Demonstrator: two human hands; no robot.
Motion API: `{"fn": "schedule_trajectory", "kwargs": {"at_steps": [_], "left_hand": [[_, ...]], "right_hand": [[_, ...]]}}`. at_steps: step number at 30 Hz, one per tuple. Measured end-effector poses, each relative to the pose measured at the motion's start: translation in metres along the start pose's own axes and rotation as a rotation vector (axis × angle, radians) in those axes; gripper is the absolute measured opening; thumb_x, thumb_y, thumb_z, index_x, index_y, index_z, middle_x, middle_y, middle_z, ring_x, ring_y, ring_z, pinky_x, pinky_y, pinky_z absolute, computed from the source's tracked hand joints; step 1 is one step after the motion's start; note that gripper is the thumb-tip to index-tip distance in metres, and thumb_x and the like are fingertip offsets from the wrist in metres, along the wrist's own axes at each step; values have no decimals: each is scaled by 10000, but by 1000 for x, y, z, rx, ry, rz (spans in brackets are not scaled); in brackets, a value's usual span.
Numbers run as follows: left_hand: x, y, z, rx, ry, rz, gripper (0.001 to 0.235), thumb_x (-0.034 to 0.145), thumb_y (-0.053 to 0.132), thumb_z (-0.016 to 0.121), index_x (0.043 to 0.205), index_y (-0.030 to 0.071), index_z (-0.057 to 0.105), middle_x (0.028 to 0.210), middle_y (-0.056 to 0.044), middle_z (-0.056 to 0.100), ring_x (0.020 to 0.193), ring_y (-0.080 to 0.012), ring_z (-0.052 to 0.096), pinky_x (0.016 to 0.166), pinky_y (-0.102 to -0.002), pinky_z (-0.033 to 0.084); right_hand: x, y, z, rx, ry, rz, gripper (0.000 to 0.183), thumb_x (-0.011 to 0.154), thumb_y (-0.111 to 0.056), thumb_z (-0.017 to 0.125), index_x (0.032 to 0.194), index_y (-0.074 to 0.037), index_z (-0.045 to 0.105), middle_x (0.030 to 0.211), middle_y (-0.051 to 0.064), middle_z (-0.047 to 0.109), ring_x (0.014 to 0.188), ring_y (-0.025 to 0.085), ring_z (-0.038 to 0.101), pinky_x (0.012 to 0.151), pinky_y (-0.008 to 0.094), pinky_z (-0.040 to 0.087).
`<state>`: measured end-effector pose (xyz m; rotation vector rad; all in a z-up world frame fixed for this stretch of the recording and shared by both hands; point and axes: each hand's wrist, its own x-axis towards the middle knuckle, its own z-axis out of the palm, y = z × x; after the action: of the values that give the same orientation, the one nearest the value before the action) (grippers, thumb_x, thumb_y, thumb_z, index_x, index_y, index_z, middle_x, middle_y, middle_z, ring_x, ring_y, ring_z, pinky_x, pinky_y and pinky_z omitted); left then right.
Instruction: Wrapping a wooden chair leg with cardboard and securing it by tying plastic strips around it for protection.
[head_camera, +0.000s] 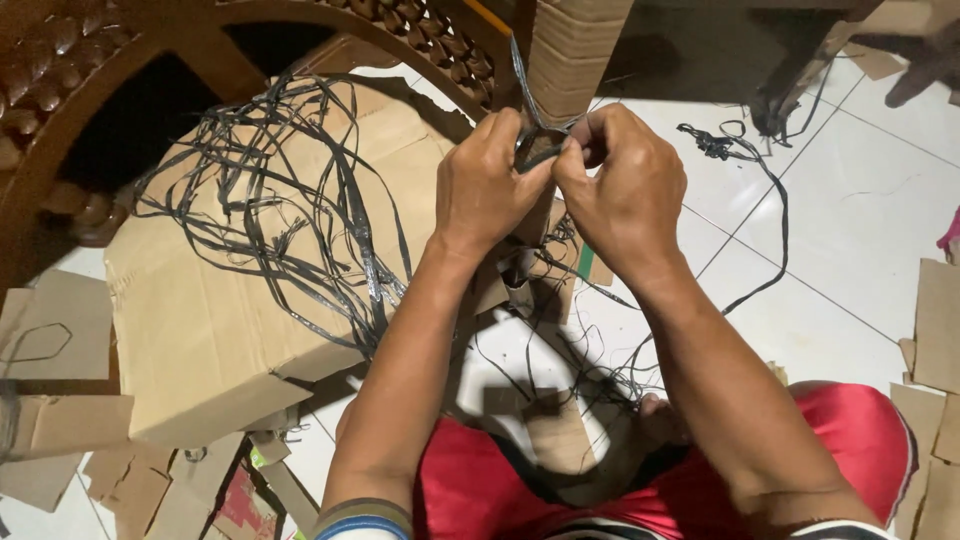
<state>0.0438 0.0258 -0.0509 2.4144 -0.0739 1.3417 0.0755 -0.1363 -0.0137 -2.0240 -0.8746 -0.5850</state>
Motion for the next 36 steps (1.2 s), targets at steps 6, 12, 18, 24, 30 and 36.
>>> {"fn": "schedule_trajectory", "kwargs": {"at_steps": [6, 12, 18, 24, 30, 36], "left_hand": [[-1, 0, -5, -65, -129, -20, 378, 783, 200, 824, 907, 82, 487, 790, -68, 580, 647, -283, 539, 529, -426, 454], [-6, -8, 8, -88, 16, 10, 381, 813, 387, 816, 849, 132, 536, 701, -73, 566, 662, -311, 675, 523, -385, 543], [-8, -4, 9, -65, 19, -19, 299, 755, 242, 791, 863, 133, 534, 703, -78, 549, 664, -332, 660, 539, -431, 545], [-3, -7, 5, -124, 17, 4, 294, 791, 309, 789, 875, 154, 554, 719, -51, 567, 693, -293, 672, 550, -393, 546], [-3, -23, 20, -233, 71, 79, 348, 881, 381, 764, 810, 138, 526, 650, -51, 520, 620, -290, 639, 519, -358, 523], [-4, -6, 9, -234, 26, 93, 242, 958, 225, 680, 837, 96, 515, 693, -54, 529, 597, -254, 561, 501, -363, 472]], "right_hand": [[8, -18, -4, 525, -3, 455, 111, 955, -46, 553, 903, -117, 485, 768, 20, 563, 671, 120, 519, 597, 280, 459], [4, -5, 1, 958, -78, 722, 200, 947, -121, 550, 1119, -33, 502, 759, 56, 584, 642, 146, 704, 576, 329, 689], [-8, 16, 17, 643, -100, 381, 297, 1023, -246, 699, 1035, 47, 655, 790, 146, 613, 687, 202, 682, 531, 317, 627], [-7, 0, 8, 812, -88, 464, 205, 1013, -225, 606, 1014, -35, 685, 856, 93, 666, 818, 155, 662, 668, 265, 592], [-1, 3, 1, 1044, -125, 417, 212, 1047, -264, 569, 1013, -59, 611, 929, 76, 645, 917, 176, 665, 813, 288, 557], [18, -6, -18, 982, -153, 305, 209, 1067, -255, 570, 964, -74, 574, 900, 62, 623, 869, 168, 650, 800, 281, 537]]}}
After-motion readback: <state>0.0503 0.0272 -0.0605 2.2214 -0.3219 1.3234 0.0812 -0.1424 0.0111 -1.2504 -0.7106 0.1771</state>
